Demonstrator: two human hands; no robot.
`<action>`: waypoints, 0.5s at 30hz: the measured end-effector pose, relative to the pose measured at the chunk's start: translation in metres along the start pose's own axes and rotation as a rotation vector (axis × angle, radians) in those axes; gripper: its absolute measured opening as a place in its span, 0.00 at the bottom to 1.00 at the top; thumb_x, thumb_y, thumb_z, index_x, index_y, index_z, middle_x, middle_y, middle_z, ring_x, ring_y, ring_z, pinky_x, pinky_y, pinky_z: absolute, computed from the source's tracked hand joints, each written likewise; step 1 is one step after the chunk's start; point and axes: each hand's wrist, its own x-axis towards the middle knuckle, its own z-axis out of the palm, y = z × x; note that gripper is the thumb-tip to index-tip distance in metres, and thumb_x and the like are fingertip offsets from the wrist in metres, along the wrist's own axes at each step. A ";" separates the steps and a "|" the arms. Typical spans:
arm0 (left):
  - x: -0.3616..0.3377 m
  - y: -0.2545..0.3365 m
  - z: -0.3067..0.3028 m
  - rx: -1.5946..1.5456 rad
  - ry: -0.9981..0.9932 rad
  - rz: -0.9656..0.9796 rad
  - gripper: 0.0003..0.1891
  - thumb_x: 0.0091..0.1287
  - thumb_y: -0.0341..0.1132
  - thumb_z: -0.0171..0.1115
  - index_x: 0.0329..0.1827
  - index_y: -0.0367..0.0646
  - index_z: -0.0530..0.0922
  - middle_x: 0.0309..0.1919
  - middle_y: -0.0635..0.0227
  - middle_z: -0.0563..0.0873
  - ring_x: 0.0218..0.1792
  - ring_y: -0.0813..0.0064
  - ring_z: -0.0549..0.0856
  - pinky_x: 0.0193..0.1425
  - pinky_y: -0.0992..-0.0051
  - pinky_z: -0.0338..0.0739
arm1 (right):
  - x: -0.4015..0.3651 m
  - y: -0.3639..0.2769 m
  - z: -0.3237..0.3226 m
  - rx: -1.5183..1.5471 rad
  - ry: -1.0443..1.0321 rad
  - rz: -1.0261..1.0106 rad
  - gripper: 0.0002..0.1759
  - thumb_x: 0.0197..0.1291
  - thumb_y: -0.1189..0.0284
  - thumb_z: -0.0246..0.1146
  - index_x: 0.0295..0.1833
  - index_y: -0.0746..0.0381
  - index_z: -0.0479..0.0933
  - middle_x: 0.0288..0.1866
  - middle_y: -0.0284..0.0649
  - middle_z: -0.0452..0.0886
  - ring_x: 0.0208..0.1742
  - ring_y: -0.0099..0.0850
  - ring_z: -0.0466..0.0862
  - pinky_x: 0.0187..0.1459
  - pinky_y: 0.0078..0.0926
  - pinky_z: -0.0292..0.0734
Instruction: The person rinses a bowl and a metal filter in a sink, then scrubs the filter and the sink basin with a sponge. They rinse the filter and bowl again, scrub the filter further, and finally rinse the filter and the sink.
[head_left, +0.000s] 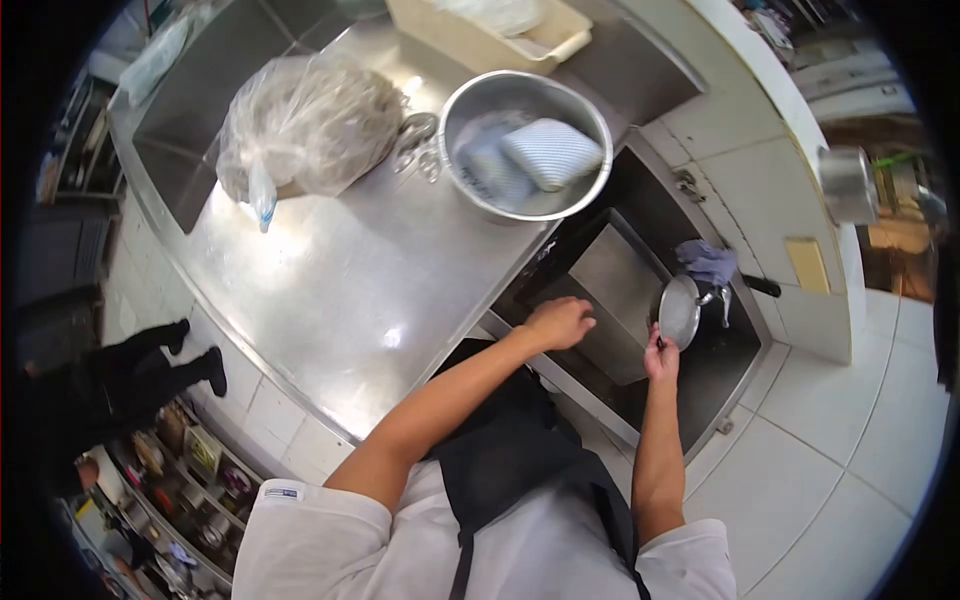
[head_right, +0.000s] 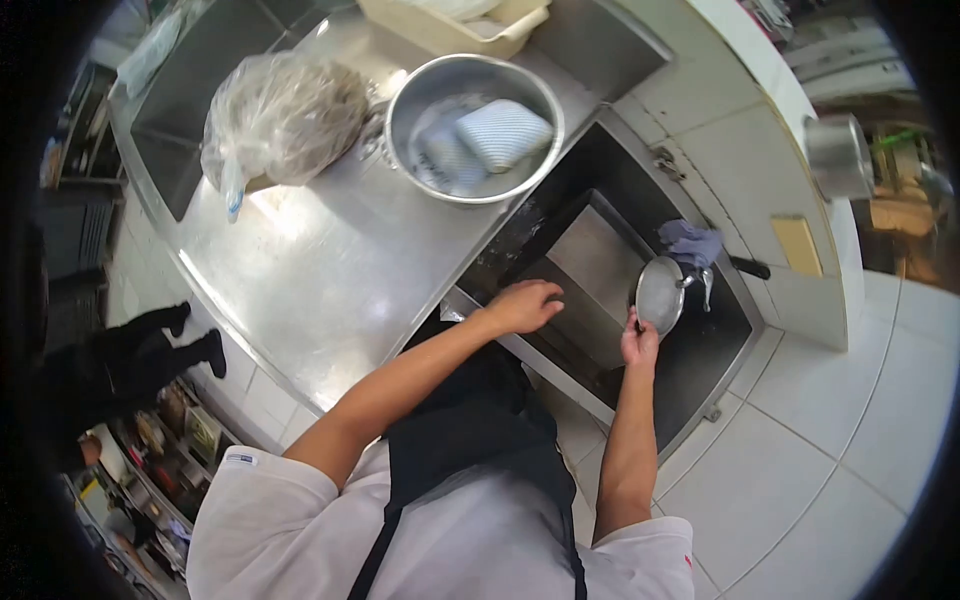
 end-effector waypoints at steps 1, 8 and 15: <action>-0.001 -0.001 0.004 -0.015 -0.009 0.005 0.17 0.62 0.42 0.54 0.49 0.40 0.75 0.46 0.55 0.79 0.50 0.55 0.77 0.53 0.62 0.71 | 0.000 -0.002 -0.002 -0.025 0.010 0.005 0.19 0.52 0.86 0.42 0.51 0.80 0.61 0.47 0.57 0.71 0.46 0.45 0.77 0.43 0.25 0.82; -0.008 0.003 0.013 -0.023 -0.132 -0.021 0.17 0.63 0.40 0.53 0.49 0.39 0.74 0.47 0.55 0.78 0.50 0.56 0.76 0.53 0.61 0.71 | -0.004 -0.008 -0.001 0.113 -0.051 0.141 0.21 0.54 0.83 0.40 0.56 0.76 0.60 0.57 0.63 0.63 0.44 0.41 0.78 0.40 0.23 0.83; 0.001 -0.001 0.007 0.000 -0.153 -0.014 0.17 0.63 0.40 0.53 0.50 0.39 0.74 0.46 0.54 0.79 0.50 0.56 0.77 0.53 0.62 0.71 | -0.009 -0.006 0.005 0.200 -0.055 0.111 0.22 0.54 0.85 0.40 0.56 0.78 0.58 0.57 0.64 0.63 0.45 0.42 0.78 0.41 0.25 0.83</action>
